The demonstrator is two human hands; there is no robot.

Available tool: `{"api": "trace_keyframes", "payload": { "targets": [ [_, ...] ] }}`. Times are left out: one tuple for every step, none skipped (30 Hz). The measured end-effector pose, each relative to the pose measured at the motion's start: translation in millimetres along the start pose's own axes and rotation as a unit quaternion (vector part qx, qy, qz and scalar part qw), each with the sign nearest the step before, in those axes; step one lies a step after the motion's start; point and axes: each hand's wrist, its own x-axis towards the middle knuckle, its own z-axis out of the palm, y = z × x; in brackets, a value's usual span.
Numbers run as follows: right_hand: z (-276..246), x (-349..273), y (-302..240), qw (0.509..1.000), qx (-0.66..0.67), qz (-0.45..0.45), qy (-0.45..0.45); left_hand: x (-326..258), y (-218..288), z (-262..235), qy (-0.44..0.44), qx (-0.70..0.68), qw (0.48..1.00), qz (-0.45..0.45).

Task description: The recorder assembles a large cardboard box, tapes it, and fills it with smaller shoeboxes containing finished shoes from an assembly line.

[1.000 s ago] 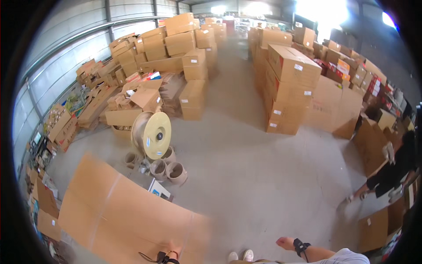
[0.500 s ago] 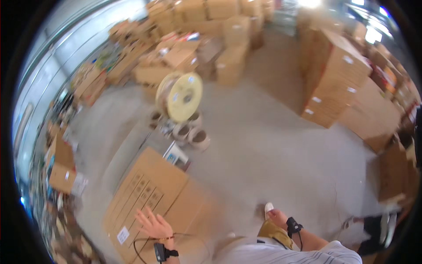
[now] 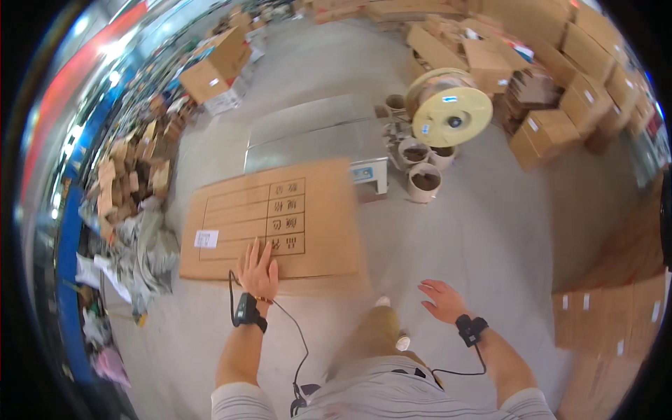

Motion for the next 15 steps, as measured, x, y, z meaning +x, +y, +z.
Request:
{"api": "trace_keyframes", "payload": {
  "targets": [
    [-10, 5, 5, 0.998, -0.021, -0.043, -0.043, -5, 11, -2, -0.012, -0.002, 1.000, -0.022],
    [-18, 11, 10, 0.996, -0.025, -0.049, -0.067, -10, 20, -7, -0.018, -0.004, 1.000, -0.025],
    [-23, 30, 12, 0.992, -0.032, -0.094, -0.075, -4, 20, -12, -0.014, 0.000, 1.000, -0.020],
    [-22, 48, 16, 0.987, -0.039, -0.134, -0.082, -4, 19, -10, -0.016, 0.000, 0.999, -0.031],
    [-21, 68, 19, 0.985, -0.040, -0.141, -0.091, -6, 16, -7, -0.005, -0.007, 1.000, -0.028],
    [-18, 93, 22, 0.976, -0.050, -0.179, -0.113, -4, 13, -5, 0.009, -0.010, 1.000, -0.027],
    [-17, 107, 28, 0.965, -0.059, -0.212, -0.143, -3, 15, -3, 0.015, -0.014, 0.999, -0.039],
    [-16, 126, 33, 0.961, -0.059, -0.219, -0.160, 0, 16, 0, 0.008, -0.014, 0.998, -0.056],
    [-17, 145, 38, 0.943, -0.096, -0.256, -0.191, 1, 20, -3, 0.010, -0.017, 0.998, -0.055],
    [-13, 170, 41, 0.920, -0.132, -0.301, -0.214, 4, 17, -6, 0.019, -0.012, 0.998, -0.053],
    [-8, 187, 45, 0.911, -0.130, -0.321, -0.222, 1, 14, -4, 0.030, -0.034, 0.998, -0.045],
    [-1, 203, 50, 0.891, -0.157, -0.372, -0.209, -1, 12, -4, 0.035, -0.017, 0.997, -0.069],
    [6, 221, 54, 0.866, -0.181, -0.424, -0.192, -1, 13, -3, 0.024, -0.022, 0.997, -0.065],
    [12, 241, 59, 0.852, -0.180, -0.452, -0.194, 3, 14, 0, 0.014, -0.028, 0.998, -0.061],
    [20, 257, 61, 0.855, -0.169, -0.451, -0.191, 5, 15, -2, -0.008, -0.019, 0.998, -0.067]
  ]
}}
